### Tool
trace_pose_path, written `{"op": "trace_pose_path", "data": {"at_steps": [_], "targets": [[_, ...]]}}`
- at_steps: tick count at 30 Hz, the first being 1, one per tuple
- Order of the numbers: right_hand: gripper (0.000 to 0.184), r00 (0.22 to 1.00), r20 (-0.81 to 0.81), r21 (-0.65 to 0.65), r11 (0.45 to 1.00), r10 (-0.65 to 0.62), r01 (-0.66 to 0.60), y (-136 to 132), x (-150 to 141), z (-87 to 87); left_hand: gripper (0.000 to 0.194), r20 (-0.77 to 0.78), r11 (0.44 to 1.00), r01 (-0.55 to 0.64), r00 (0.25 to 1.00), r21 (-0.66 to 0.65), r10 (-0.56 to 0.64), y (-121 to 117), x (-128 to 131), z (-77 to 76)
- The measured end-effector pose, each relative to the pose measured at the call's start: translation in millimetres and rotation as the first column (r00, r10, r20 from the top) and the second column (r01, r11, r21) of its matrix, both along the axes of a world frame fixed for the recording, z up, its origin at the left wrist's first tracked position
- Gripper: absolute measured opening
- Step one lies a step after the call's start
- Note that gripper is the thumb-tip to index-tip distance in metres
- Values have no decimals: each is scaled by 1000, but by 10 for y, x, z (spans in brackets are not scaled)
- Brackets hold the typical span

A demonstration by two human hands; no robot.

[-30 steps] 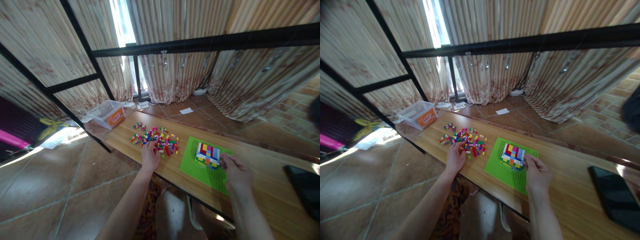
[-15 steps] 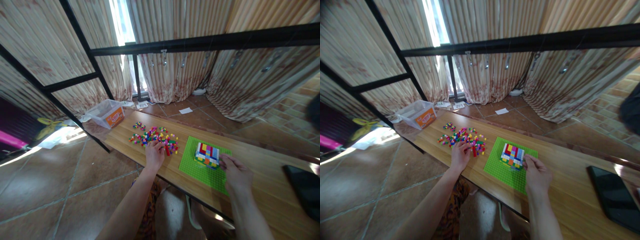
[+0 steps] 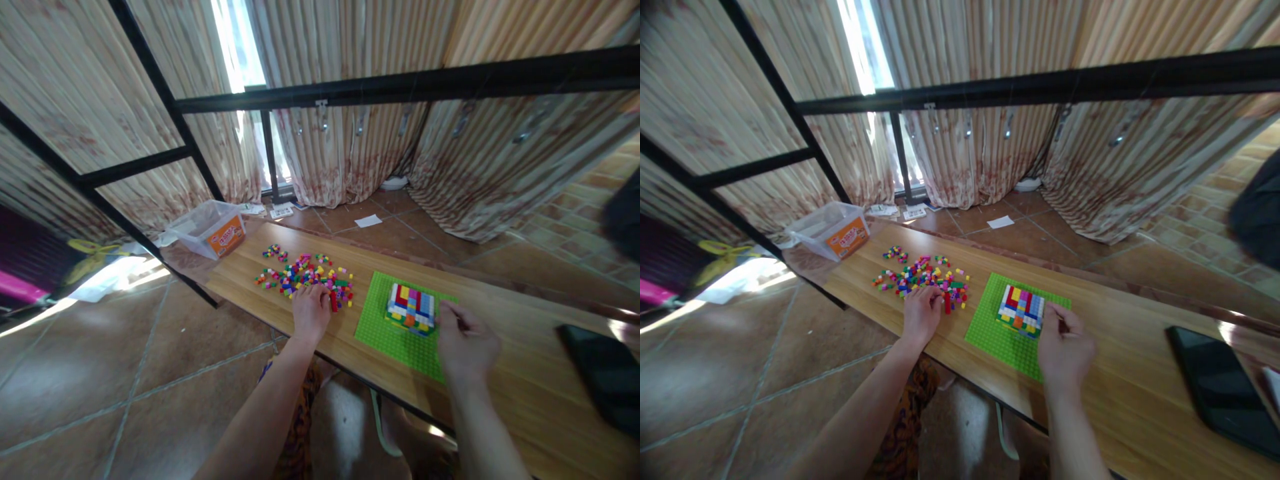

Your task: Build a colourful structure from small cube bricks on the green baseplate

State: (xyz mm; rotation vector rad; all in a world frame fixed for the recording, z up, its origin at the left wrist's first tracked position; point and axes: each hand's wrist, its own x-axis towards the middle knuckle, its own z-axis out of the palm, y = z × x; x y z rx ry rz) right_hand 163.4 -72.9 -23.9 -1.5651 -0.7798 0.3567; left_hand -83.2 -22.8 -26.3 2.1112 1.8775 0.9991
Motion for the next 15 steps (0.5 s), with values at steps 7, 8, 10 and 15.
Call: {"op": "trace_pose_path", "data": {"at_steps": [7, 8, 10, 15], "targets": [[31, 862, 162, -32, 875, 481, -482, -64, -636, 175, 8, 645, 942, 335, 719, 7, -261, -158, 184, 52], [33, 839, 117, -48, 847, 532, -530, -54, -712, 178, 10, 706, 929, 370, 657, 3, -264, -183, 213, 62], [34, 801, 27, -56, 800, 599, -597, -26, -810, 173, 15, 779, 908, 419, 574, -15, -252, -217, 257, 79], [28, 758, -127, -2, 764, 640, -645, 39, -863, 175, 16, 856, 860, 508, 461, -38, -234, -217, 281, 107]]}}
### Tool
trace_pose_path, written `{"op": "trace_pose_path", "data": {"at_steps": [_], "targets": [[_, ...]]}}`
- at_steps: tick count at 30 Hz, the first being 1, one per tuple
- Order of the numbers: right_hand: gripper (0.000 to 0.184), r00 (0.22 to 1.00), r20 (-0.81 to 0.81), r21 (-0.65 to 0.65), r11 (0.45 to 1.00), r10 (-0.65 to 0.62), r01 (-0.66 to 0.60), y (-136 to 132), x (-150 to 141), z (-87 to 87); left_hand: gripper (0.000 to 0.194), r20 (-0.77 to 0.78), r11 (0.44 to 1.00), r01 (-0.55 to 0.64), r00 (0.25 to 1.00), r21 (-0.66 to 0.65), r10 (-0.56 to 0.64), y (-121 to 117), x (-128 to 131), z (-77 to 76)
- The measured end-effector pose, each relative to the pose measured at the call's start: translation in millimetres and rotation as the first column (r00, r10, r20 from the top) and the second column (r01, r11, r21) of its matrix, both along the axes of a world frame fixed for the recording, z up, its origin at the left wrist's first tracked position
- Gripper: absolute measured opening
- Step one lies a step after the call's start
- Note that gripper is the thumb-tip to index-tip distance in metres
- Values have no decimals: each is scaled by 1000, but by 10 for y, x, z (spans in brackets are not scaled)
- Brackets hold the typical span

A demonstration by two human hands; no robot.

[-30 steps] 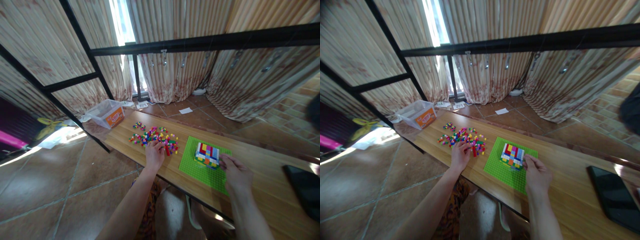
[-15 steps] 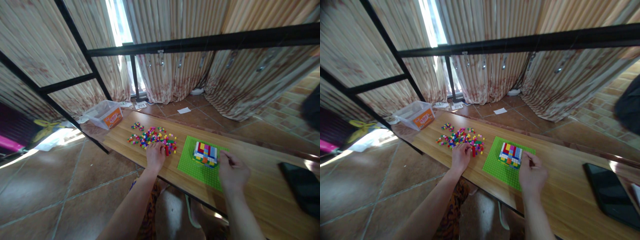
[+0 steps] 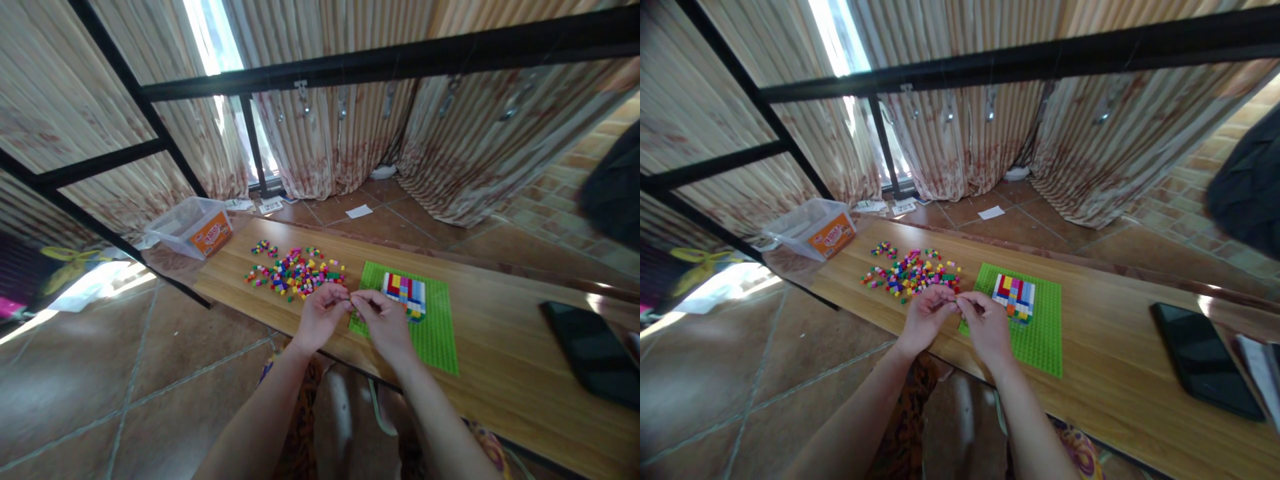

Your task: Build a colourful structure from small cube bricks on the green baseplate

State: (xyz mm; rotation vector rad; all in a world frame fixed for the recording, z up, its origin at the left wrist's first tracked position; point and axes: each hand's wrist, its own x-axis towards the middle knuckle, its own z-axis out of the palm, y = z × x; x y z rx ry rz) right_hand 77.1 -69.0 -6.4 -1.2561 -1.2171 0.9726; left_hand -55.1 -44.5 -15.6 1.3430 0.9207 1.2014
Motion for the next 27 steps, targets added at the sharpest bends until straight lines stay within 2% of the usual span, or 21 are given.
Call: {"op": "trace_pose_path", "data": {"at_steps": [5, 9, 10, 12, 14, 16, 18, 22, 27], "targets": [[29, 996, -83, -41, 999, 18, -21, 42, -59, 5, 16, 68, 997, 67, 996, -50, -63, 15, -44, 31], [31, 985, -167, -97, 995, -45, 29, 82, -116, -61, 17, 38, 999, 22, 999, -45, -21, 38, -113, 36], [30, 992, -115, -91, 995, -58, 48, 86, -128, -84, 17, 22, 999, -4, 1000, -35, 5, 47, -133, 29], [25, 992, 96, -33, 996, -84, 87, 87, -155, -129, 17, -23, 998, -58, 998, -1, 58, 69, -170, 7], [19, 940, 325, 56, 994, -106, 92, 81, -193, -164, 13, -66, 994, -101, 992, 53, 104, 90, -194, -22], [21, 884, 453, 107, 992, -112, 71, 81, -236, -187, 8, -110, 985, -119, 985, 123, 133, 108, -200, -51], [24, 862, 496, 110, 992, -105, 57, 90, -271, -194, 7, -147, 975, -115, 979, 192, 145, 120, -189, -71], [26, 866, 483, 116, 990, -131, 85, 102, -277, -156, 10, -193, 952, -112, 966, 285, 171, 135, -142, -68], [26, 874, 443, 195, 973, -200, 125, -14, -120, -33, 12, -254, 933, -111, 945, 342, 206, 128, -45, -41]]}}
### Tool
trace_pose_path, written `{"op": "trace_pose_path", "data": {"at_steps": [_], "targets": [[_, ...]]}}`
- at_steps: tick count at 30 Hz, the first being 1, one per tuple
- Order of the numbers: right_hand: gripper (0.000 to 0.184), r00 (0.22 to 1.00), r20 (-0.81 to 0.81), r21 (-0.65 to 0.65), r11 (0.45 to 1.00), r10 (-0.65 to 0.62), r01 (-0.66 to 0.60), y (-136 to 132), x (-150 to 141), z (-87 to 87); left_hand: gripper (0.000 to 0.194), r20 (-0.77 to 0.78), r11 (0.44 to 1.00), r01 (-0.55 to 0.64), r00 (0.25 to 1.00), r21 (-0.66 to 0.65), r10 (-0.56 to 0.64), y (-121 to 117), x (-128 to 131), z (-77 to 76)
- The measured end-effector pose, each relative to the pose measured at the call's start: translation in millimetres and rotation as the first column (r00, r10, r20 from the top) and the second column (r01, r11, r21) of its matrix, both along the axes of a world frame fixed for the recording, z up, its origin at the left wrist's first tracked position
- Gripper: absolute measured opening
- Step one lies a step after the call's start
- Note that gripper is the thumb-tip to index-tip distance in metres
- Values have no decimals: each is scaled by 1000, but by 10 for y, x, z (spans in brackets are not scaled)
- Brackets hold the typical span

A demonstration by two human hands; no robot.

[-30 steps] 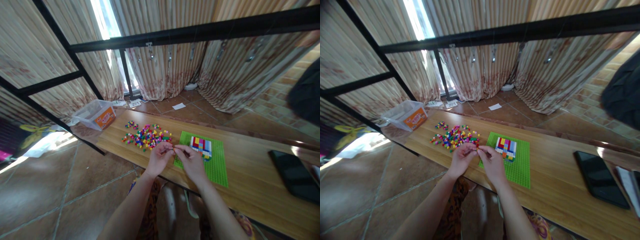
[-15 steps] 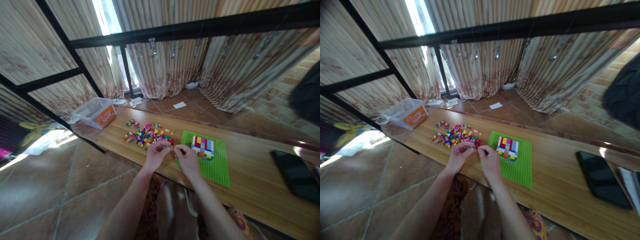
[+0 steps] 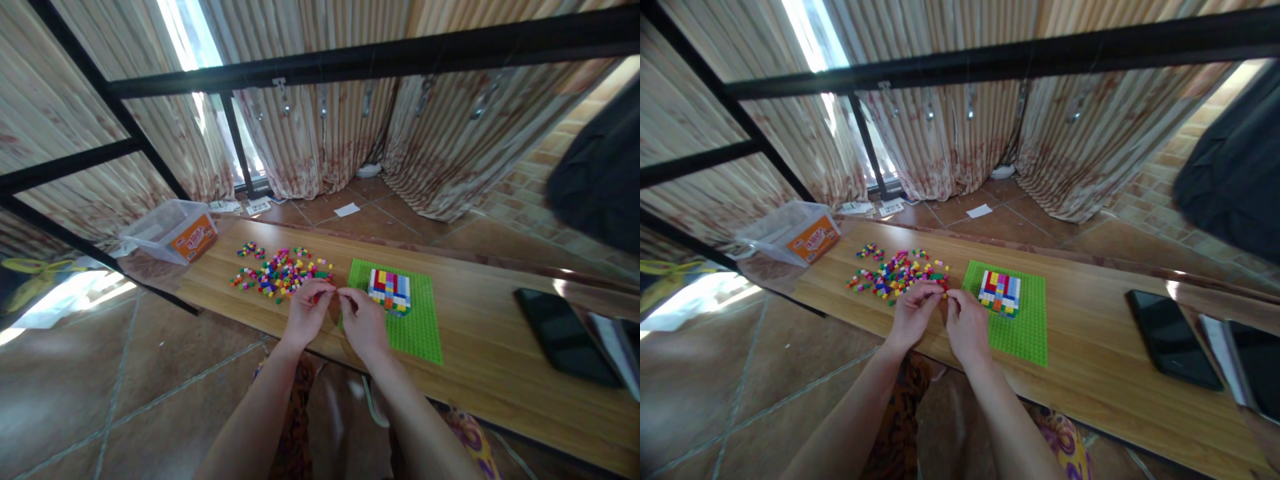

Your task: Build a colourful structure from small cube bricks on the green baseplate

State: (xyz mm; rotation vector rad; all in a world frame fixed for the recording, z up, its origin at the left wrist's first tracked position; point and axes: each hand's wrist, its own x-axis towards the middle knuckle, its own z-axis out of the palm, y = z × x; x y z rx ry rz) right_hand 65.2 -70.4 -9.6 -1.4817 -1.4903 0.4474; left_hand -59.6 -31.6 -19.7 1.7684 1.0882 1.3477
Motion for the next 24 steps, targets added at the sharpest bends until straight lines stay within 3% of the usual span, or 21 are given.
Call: {"op": "trace_pose_path", "data": {"at_steps": [3, 5, 8, 10, 12, 24], "targets": [[24, 998, -40, 65, 997, -47, 49, -114, 250, 70, 14, -55, 999, 34, 998, -14, -35, -27, 132, -27], [22, 983, -107, 92, 983, -149, 159, -171, 483, 99, 20, -86, 997, 66, 994, -45, -70, -48, 248, -51], [25, 858, -304, 36, 895, -414, 445, -203, 829, 117, 29, -142, 993, 93, 984, -75, -103, -76, 417, -57], [26, 768, -380, -21, 835, -515, 549, -198, 985, 118, 33, -183, 991, 98, 977, -88, -112, -92, 501, -34], [27, 741, -408, -53, 824, -534, 564, -187, 1059, 109, 36, -219, 989, 108, 967, -100, -128, -108, 555, -6], [26, 813, -377, -65, 888, -444, 455, -142, 1022, 26, 51, -345, 996, 38, 937, -77, -62, -103, 651, -35]]}}
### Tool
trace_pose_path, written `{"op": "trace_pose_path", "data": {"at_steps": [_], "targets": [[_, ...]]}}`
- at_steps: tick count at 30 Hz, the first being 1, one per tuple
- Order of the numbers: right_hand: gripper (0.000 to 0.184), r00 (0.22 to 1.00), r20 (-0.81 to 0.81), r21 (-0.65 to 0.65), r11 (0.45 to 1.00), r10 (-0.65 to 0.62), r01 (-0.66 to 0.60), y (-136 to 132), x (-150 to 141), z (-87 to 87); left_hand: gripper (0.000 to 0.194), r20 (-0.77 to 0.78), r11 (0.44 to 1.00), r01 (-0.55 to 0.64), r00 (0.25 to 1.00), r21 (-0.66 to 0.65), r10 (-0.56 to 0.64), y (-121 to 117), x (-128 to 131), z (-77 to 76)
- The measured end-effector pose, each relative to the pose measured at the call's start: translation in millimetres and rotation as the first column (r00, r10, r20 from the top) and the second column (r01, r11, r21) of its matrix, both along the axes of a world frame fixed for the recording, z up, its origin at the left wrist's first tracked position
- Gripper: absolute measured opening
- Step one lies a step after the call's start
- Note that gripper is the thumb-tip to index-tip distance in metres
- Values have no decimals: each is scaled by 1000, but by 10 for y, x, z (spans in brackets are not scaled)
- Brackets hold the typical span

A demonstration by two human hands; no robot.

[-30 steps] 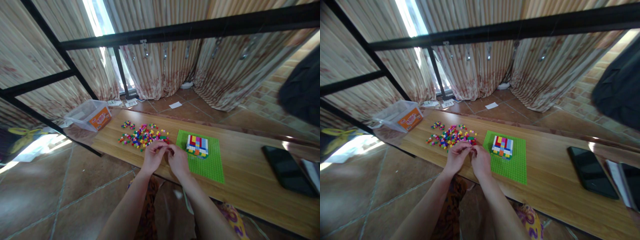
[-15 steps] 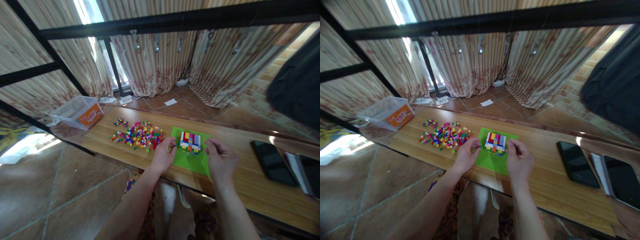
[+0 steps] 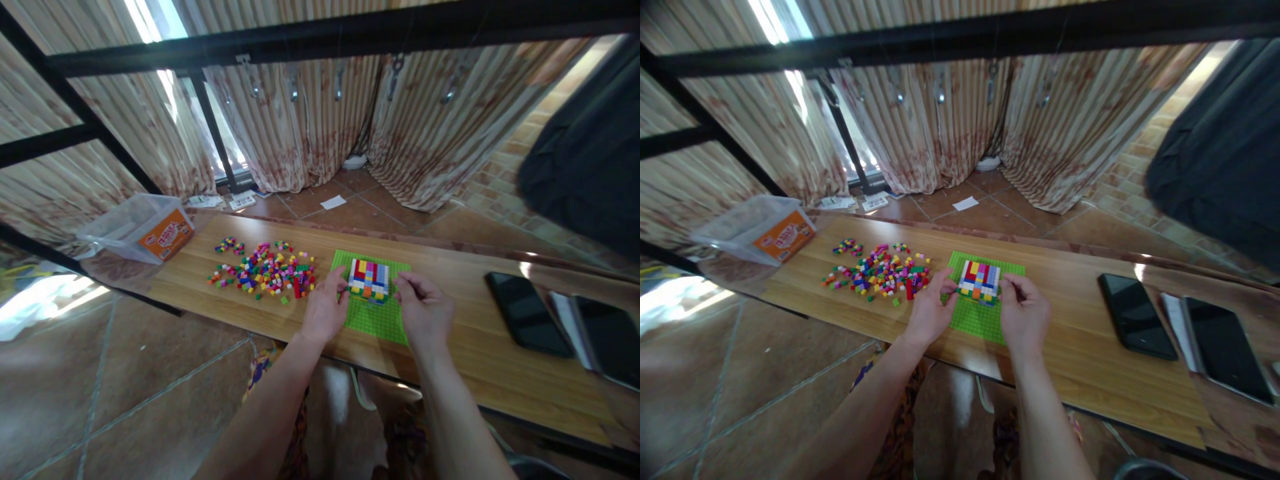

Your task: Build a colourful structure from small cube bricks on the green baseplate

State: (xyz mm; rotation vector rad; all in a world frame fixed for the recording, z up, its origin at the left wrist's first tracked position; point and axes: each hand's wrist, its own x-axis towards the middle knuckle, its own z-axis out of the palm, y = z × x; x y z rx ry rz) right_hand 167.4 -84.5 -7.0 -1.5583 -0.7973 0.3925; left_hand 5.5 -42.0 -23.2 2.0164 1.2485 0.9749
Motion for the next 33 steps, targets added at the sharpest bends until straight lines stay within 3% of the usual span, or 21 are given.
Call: {"op": "trace_pose_path", "data": {"at_steps": [12, 19, 26, 30, 33], "targets": [[26, 999, 24, -34, 999, 40, -39, 22, -1, -56, 53, 0, 998, -22, 1000, 61, 22, -24, 35, 6], [29, 1000, 21, -45, 999, 15, -14, 23, 12, -58, 49, 153, 1000, -11, 988, 30, 6, -26, 33, -56], [38, 995, 101, -242, 970, 15, 10, 57, 113, -208, 28, 219, 995, -94, 971, 9, 90, 17, 65, -22], [42, 973, 205, -380, 925, 102, -17, 60, 62, -178, 29, 260, 993, -106, 959, -48, 115, 56, 126, -63], [41, 961, 253, -390, 921, 114, -6, 58, 30, -153, 28, 305, 990, -104, 943, -98, 129, 80, 170, -112]]}}
